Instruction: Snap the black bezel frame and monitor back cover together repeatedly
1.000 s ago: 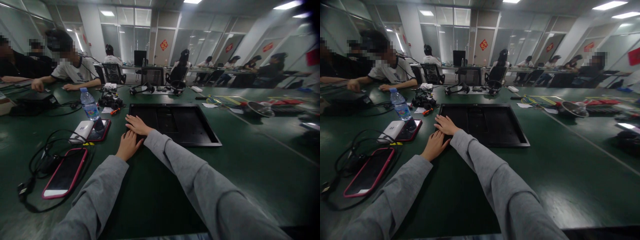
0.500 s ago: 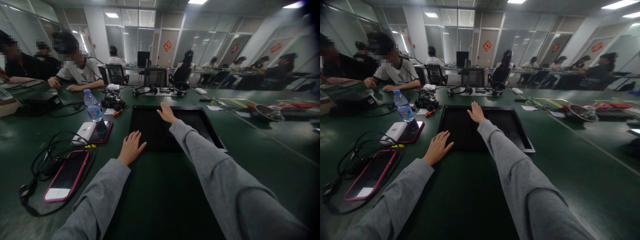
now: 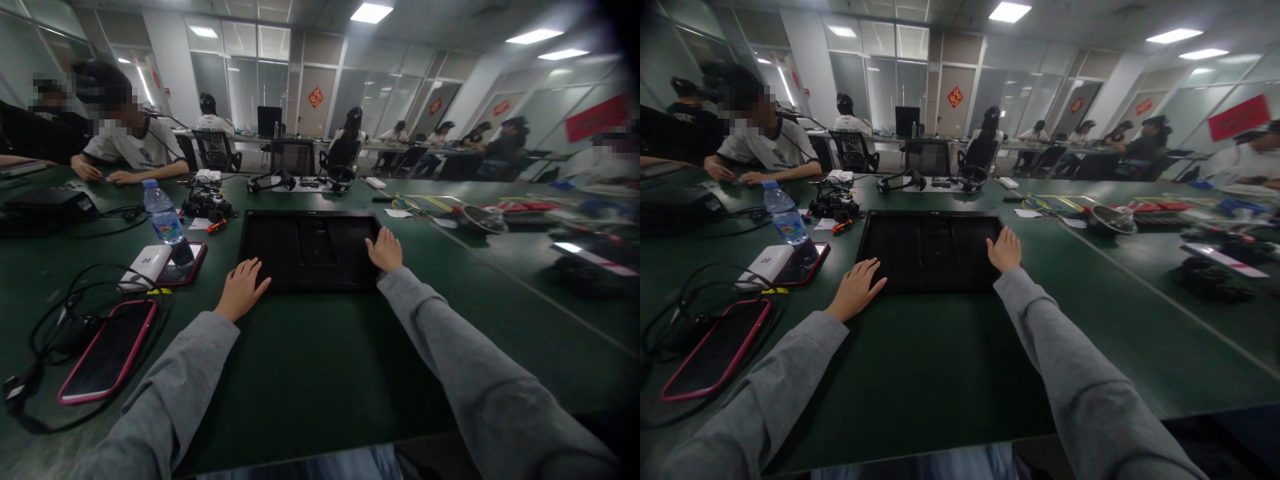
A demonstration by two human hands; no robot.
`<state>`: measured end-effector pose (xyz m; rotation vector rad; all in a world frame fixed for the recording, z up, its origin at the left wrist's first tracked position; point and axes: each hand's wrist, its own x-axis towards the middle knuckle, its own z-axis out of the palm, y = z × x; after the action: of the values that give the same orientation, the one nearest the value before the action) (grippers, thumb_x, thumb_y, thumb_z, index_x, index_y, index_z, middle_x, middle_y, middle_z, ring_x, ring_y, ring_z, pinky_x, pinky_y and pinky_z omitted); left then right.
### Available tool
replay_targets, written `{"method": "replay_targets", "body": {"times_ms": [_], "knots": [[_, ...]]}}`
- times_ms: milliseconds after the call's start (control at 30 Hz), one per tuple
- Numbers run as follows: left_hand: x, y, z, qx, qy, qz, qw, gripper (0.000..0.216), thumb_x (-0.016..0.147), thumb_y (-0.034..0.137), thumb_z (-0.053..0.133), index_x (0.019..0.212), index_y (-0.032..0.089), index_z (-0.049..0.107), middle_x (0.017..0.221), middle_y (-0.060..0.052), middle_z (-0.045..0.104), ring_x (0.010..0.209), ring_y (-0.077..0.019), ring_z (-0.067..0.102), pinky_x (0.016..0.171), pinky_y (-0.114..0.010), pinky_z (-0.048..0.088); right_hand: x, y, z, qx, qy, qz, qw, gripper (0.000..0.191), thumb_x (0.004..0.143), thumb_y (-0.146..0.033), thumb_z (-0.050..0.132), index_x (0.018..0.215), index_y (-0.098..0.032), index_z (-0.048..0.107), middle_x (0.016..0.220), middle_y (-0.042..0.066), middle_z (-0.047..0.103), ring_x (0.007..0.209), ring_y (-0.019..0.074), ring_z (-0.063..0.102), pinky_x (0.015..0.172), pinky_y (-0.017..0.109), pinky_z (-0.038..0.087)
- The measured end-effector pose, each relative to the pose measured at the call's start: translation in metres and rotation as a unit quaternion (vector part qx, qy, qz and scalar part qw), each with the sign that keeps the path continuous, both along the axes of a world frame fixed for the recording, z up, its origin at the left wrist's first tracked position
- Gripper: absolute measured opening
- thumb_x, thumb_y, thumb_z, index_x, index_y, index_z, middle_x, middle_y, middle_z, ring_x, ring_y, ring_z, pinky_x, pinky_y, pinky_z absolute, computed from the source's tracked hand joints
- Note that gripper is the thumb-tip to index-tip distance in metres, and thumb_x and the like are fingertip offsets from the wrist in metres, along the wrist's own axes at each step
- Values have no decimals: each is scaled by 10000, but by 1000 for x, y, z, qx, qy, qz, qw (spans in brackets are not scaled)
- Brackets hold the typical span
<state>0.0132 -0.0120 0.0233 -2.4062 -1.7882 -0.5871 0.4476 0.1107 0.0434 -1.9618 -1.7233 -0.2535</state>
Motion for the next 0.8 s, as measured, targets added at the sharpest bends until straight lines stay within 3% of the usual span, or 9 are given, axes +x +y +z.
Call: {"method": "replay_targets", "body": {"times_ms": [67,167,300,433,533,667,800], "knots": [[0,0,0,0,-1,-3,1000,599,1051,540,383,1512,180,517,1607,-158,492,1469,-321,451,1118,-545,473,7,-15,-7,-37,14,-13,999,816,1014,-499,333,1562,105,297,1610,404,306,1531,433,313,1200,626,275],[-1,0,1,3,-2,-5,1000,600,1050,537,378,1509,177,518,1599,-164,497,1460,-322,460,1116,-549,473,-3,-40,-15,-15,13,-17,1000,824,1023,-535,284,1593,60,251,1648,374,255,1565,418,259,1199,647,278],[-3,1,-1,7,-2,-9,1000,603,1050,541,365,1513,186,516,1594,-162,503,1465,-318,454,1117,-546,469,-40,-70,-25,3,9,59,998,831,1025,-587,239,1662,-58,165,1721,262,185,1611,353,171,1233,618,263],[-4,2,-5,10,-6,-9,1000,612,1049,545,368,1516,177,510,1602,-166,494,1468,-314,450,1142,-551,439,-66,-81,-32,-21,-4,130,991,801,1031,-593,235,1657,-93,239,1688,246,300,1582,346,273,1226,583,309],[-5,1,-4,11,-13,-11,1000,572,1049,524,383,1490,195,538,1581,-149,525,1455,-305,467,1177,-561,394,-59,-77,-28,14,15,80,997,776,1041,-561,233,1620,-48,299,1623,306,371,1528,382,360,1168,581,377],[-12,3,1,57,-49,3,997,492,1047,435,404,1443,201,579,1530,-132,574,1435,-285,487,1186,-517,391,-22,-66,-21,68,39,-55,995,721,1013,-447,360,1566,14,333,1506,361,461,1403,425,479,1091,608,428],[-26,11,2,93,-110,54,988,493,1024,386,424,1455,183,551,1491,-156,595,1386,-306,529,1132,-522,453,10,-70,-20,-20,51,-100,993,658,946,-289,447,1514,39,393,1345,350,584,1244,414,611,1013,562,494]]}}
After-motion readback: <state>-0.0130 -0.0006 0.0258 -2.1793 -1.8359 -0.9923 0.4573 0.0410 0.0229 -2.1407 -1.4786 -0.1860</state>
